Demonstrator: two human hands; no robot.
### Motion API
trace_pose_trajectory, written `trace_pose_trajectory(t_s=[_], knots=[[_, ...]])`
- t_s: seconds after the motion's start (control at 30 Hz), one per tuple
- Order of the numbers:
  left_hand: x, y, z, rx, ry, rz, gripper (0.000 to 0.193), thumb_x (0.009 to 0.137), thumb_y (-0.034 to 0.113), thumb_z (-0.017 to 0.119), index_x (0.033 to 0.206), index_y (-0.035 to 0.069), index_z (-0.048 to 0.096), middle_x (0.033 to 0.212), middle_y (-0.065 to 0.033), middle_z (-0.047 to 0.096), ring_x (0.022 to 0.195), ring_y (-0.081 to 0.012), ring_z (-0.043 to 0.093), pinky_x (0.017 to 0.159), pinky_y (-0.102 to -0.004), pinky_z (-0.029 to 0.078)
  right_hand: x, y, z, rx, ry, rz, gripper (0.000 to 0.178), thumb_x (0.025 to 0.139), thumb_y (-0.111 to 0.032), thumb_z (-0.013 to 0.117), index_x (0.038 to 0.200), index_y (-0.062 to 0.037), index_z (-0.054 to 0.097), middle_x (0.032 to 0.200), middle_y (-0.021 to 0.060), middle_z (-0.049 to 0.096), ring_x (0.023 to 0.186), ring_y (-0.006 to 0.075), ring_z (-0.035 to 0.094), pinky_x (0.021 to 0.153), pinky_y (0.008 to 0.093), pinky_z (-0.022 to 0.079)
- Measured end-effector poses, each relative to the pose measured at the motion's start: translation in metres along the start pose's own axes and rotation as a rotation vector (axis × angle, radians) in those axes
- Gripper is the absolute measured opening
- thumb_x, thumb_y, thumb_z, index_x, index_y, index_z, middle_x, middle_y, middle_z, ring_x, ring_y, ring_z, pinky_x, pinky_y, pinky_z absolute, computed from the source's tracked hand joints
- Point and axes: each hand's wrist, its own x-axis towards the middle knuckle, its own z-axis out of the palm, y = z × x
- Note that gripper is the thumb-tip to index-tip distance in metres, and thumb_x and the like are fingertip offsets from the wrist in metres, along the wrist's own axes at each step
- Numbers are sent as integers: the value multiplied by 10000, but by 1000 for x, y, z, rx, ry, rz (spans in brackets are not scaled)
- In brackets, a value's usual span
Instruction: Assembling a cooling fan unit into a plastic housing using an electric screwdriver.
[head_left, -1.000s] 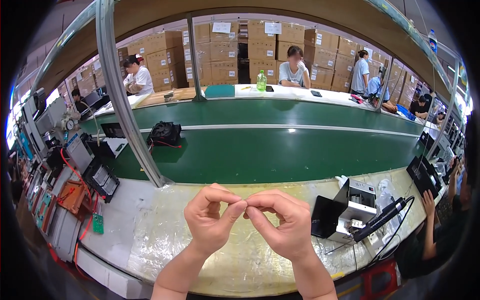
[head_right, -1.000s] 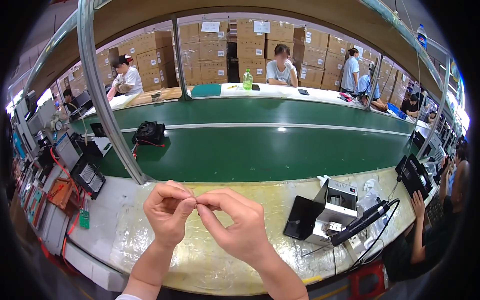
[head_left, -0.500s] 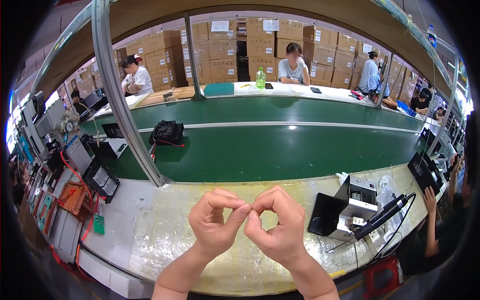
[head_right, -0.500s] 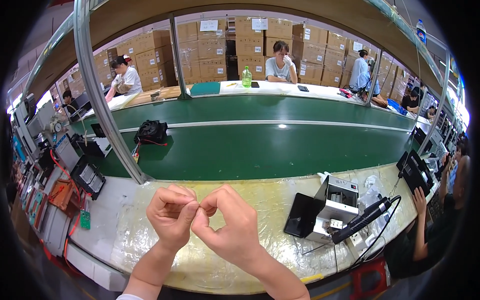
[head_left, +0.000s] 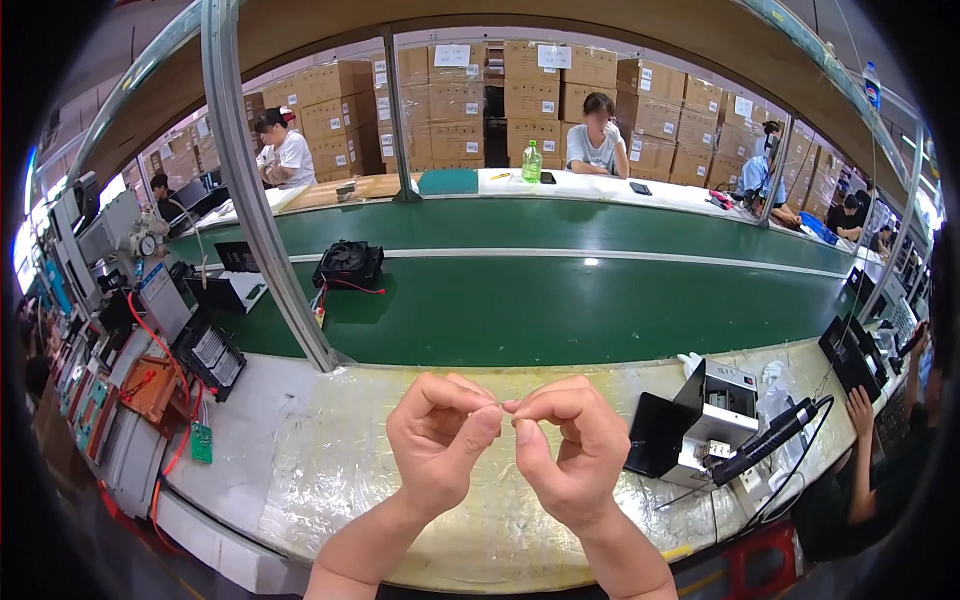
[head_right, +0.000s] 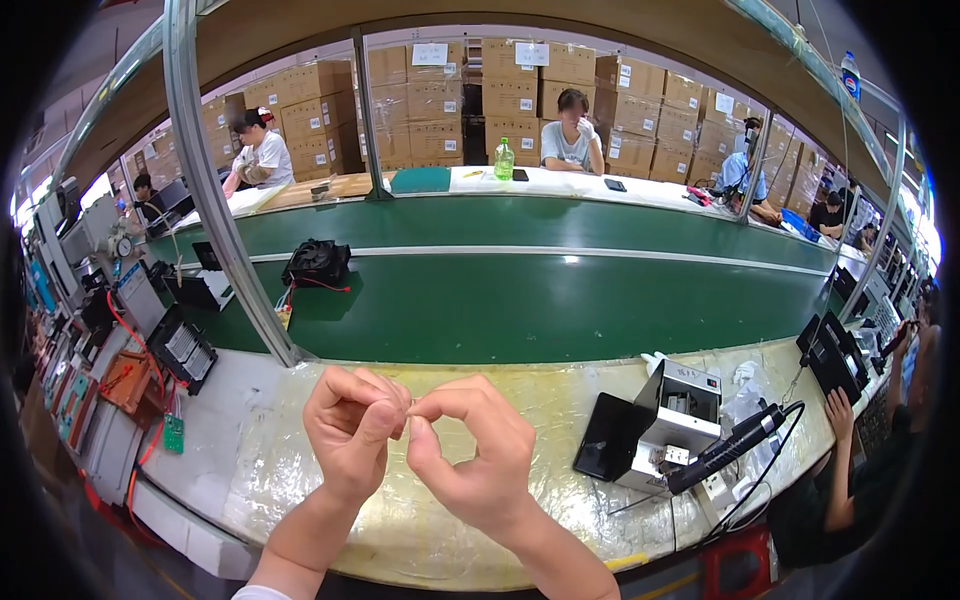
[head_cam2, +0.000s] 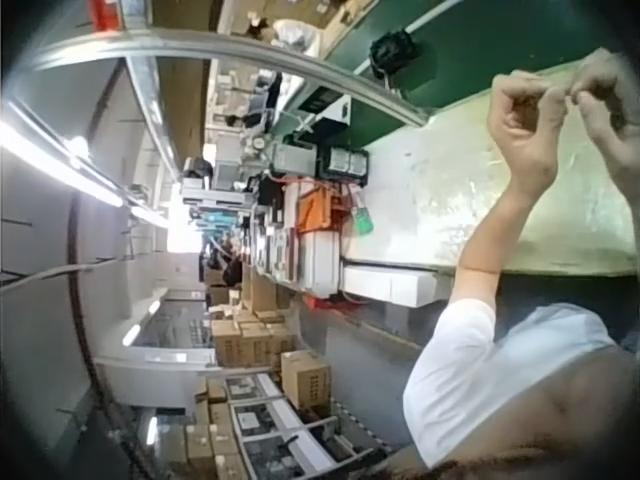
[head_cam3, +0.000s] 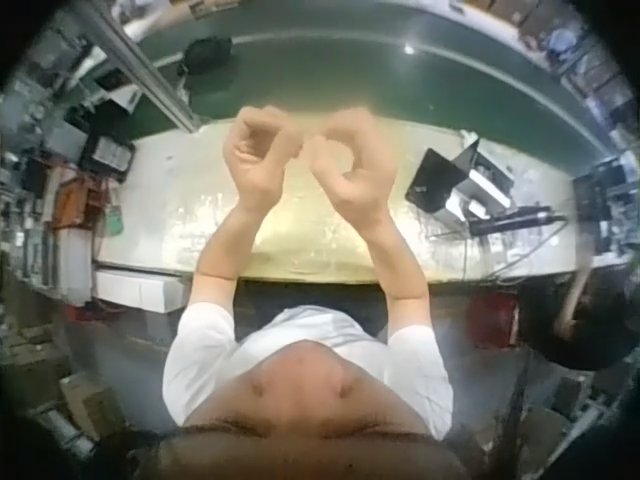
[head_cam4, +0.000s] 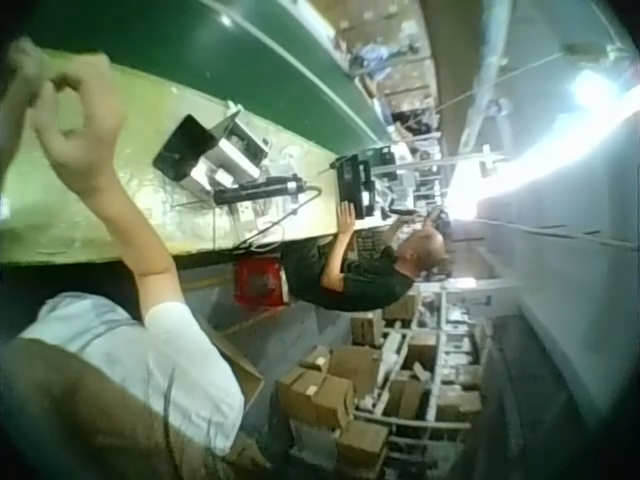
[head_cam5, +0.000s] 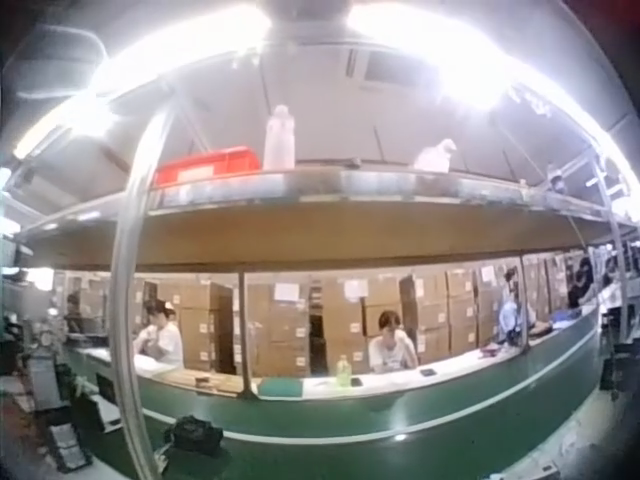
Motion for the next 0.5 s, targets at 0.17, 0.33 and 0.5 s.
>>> trace_pose_trajectory(t_s=[0.17, 0.33, 0.5], knots=[[2, -4, -2, 41, 13, 85, 135, 915, -49, 679, 982, 2, 573, 919, -109, 647, 812, -115, 612, 688, -239, 509, 8, -1, -1, 43, -60, 33, 157, 817, 97, 698, 958, 50, 650, 953, 132, 662, 897, 196, 682, 797, 303, 583], [6, -7, 1, 78, 21, 157, 138, 913, -51, 682, 981, 4, 575, 917, -110, 648, 822, -128, 617, 707, -250, 513, 10, 7, -4, 119, -98, -22, 204, 783, 104, 765, 947, 45, 659, 955, 133, 680, 899, 203, 689, 800, 301, 573], [10, -8, 0, 90, -35, 202, 175, 884, -77, 705, 986, 3, 587, 917, -119, 649, 834, -166, 626, 743, -275, 518, 11, 9, -7, 149, -113, -12, 195, 794, 103, 764, 951, 49, 661, 948, 136, 682, 912, 213, 698, 813, 306, 579]])
